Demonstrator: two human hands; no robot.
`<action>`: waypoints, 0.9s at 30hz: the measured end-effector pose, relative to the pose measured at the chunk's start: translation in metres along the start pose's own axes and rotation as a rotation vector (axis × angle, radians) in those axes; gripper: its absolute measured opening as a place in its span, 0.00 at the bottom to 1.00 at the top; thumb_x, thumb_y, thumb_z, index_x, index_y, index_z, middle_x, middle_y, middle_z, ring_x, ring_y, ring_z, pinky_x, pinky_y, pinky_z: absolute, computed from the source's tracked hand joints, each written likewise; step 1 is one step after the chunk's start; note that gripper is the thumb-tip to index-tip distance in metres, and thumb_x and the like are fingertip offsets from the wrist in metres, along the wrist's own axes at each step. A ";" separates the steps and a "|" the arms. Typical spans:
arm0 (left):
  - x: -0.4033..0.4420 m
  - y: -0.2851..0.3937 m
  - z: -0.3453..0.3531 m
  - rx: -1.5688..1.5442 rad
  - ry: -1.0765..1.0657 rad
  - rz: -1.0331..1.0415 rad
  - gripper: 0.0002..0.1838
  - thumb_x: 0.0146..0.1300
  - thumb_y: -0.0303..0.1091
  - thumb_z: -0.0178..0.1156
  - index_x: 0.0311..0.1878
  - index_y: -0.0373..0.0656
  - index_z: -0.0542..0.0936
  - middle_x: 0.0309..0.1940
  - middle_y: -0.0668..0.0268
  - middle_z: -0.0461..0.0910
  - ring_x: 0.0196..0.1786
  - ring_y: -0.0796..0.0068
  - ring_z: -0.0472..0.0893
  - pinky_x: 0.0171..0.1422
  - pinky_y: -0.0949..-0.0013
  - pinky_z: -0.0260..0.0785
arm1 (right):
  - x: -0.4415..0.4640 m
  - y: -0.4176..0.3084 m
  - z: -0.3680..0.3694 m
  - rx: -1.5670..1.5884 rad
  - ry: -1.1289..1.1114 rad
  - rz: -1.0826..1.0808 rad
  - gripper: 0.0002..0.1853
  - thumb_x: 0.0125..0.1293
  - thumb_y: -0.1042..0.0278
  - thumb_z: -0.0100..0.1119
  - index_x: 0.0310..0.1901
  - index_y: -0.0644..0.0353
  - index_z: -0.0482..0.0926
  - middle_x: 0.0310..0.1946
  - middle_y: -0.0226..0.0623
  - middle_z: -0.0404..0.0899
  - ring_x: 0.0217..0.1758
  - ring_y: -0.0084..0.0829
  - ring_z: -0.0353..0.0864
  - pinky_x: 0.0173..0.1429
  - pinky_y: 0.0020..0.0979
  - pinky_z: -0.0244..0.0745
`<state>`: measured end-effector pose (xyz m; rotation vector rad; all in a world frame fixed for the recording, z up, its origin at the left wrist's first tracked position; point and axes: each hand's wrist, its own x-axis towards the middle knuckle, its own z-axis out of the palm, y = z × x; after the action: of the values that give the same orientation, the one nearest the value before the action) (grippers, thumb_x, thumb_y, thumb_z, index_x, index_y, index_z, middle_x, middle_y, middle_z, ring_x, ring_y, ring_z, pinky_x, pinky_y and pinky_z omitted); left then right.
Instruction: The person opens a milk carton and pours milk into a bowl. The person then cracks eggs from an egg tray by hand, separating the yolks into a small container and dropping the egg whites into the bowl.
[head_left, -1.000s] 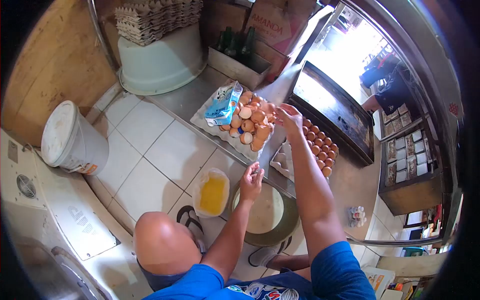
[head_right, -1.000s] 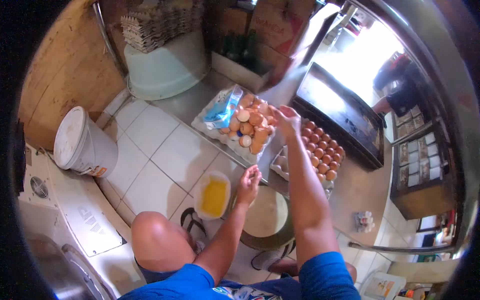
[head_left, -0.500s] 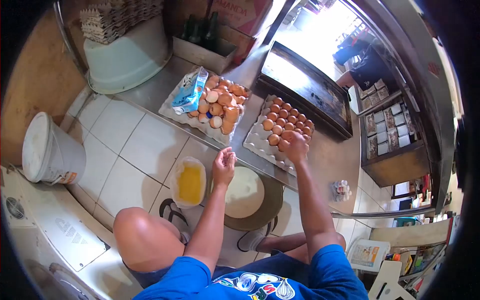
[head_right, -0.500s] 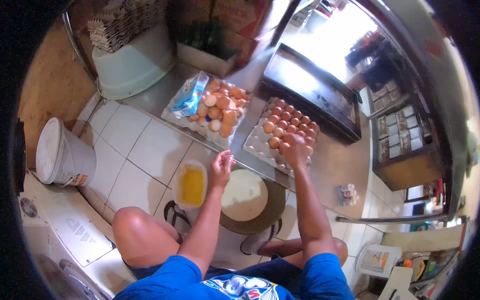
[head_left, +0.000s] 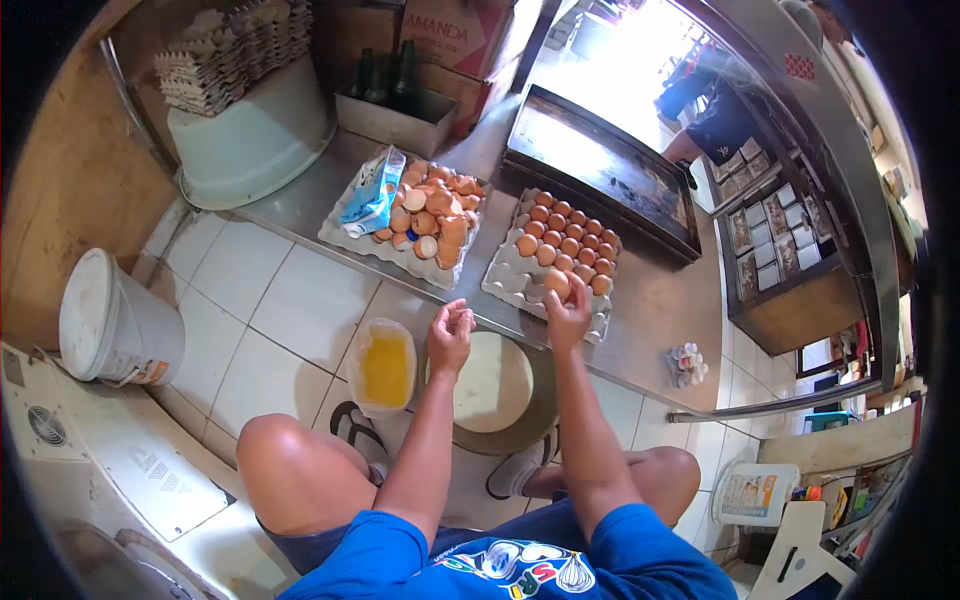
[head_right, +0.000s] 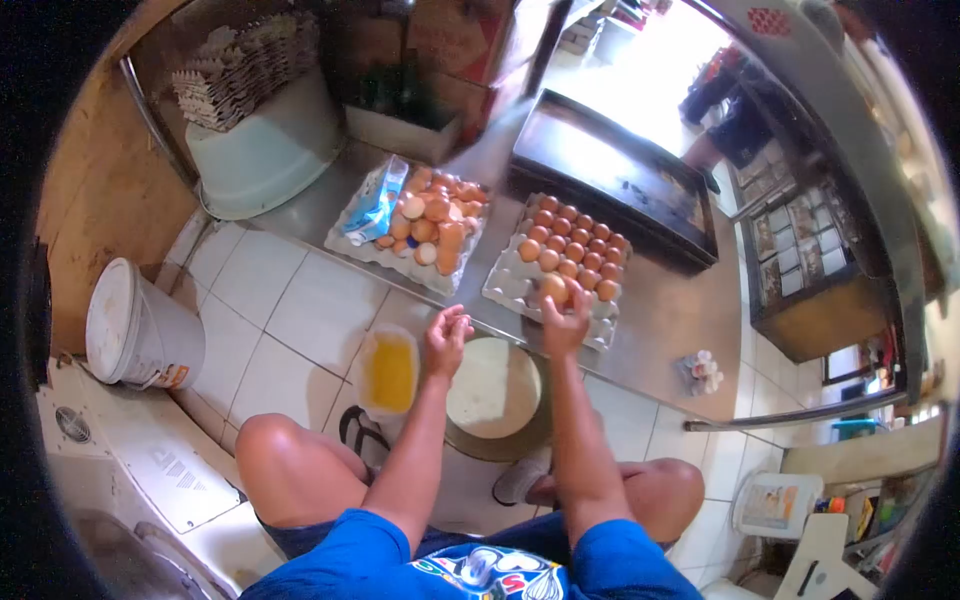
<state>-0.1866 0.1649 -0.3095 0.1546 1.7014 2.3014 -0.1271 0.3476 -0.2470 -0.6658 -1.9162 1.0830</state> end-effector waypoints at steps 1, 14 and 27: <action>0.003 0.003 0.001 -0.009 0.009 -0.005 0.14 0.64 0.27 0.59 0.53 0.38 0.77 0.34 0.65 0.82 0.33 0.76 0.80 0.41 0.74 0.74 | -0.012 0.004 -0.004 0.004 0.024 -0.003 0.27 0.51 0.72 0.65 0.56 0.59 0.74 0.36 0.34 0.78 0.33 0.29 0.76 0.40 0.27 0.74; -0.005 0.011 0.005 0.051 -0.019 -0.036 0.14 0.62 0.27 0.60 0.52 0.38 0.78 0.35 0.64 0.82 0.35 0.76 0.80 0.43 0.75 0.73 | -0.097 0.046 -0.003 -0.392 0.044 -0.068 0.31 0.57 0.72 0.67 0.64 0.59 0.72 0.47 0.41 0.82 0.36 0.32 0.81 0.42 0.27 0.77; -0.019 0.029 0.017 0.166 -0.554 0.088 0.23 0.55 0.19 0.61 0.56 0.39 0.80 0.43 0.64 0.84 0.39 0.78 0.80 0.43 0.77 0.74 | -0.085 0.009 -0.037 0.769 -0.305 0.809 0.18 0.61 0.74 0.62 0.53 0.64 0.76 0.36 0.40 0.81 0.31 0.28 0.81 0.31 0.25 0.76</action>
<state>-0.1687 0.1671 -0.2750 0.8293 1.5995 1.9160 -0.0502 0.3043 -0.2774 -0.8592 -1.2495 2.3679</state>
